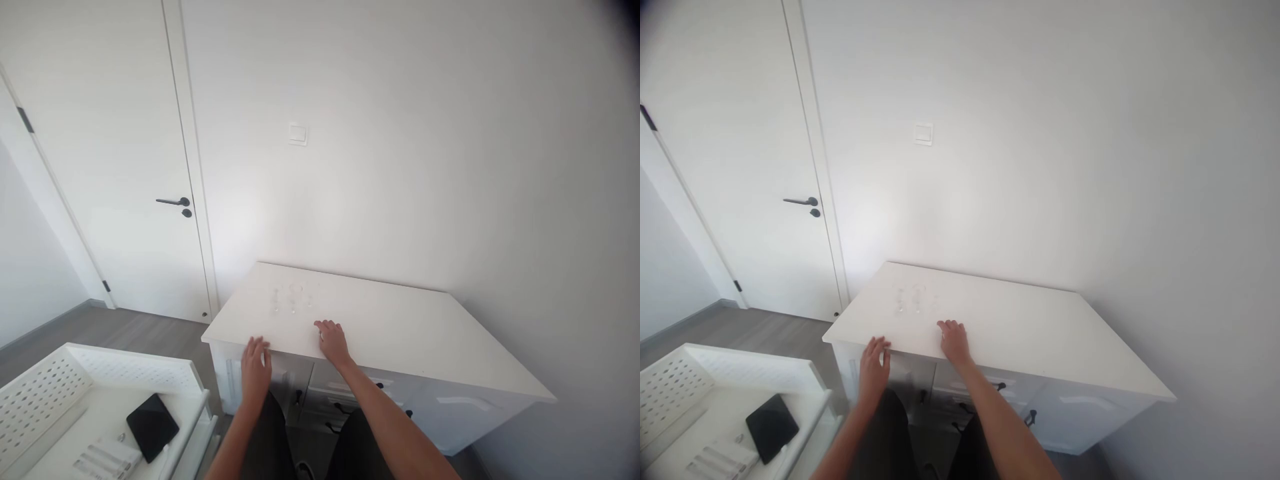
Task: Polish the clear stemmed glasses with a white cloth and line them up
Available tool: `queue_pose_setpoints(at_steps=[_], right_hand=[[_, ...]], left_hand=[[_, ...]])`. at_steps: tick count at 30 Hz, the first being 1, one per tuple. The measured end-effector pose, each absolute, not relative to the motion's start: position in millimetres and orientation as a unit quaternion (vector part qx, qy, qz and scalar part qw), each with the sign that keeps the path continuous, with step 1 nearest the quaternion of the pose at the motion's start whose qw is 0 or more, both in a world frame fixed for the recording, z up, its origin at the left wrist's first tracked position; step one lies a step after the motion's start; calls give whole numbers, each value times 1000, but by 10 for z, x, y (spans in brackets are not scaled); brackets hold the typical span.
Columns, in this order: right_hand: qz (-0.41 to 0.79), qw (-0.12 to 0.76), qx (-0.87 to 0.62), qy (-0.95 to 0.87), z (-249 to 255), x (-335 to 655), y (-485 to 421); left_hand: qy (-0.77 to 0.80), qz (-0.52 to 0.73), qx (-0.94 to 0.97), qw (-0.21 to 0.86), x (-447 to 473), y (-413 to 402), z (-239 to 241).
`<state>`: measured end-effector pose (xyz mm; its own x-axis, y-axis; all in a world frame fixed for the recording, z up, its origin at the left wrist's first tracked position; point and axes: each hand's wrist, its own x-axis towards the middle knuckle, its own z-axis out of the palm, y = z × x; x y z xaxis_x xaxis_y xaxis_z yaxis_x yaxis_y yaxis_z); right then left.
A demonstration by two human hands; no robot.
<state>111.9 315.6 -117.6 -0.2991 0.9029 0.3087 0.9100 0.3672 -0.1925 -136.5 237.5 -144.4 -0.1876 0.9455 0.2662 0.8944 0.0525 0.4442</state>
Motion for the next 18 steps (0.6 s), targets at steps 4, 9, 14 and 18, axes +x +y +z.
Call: queue_pose_setpoints(at_steps=[4,9,14,18], right_hand=[[31,202,-533,-821,-1150,1063,3093],[41,267,-563,-781,-957,671,3021],[48,306,-595,-742,-630,204,3159],[63,284,-618,-730,-493,45,3313]], left_hand=[[682,298,655,129,-907,1735,-1651],[621,343,675,202,-810,1283,-1594],[562,456,643,250,-1041,1062,-1459],[558,518,614,208,-1155,955,-1537]])
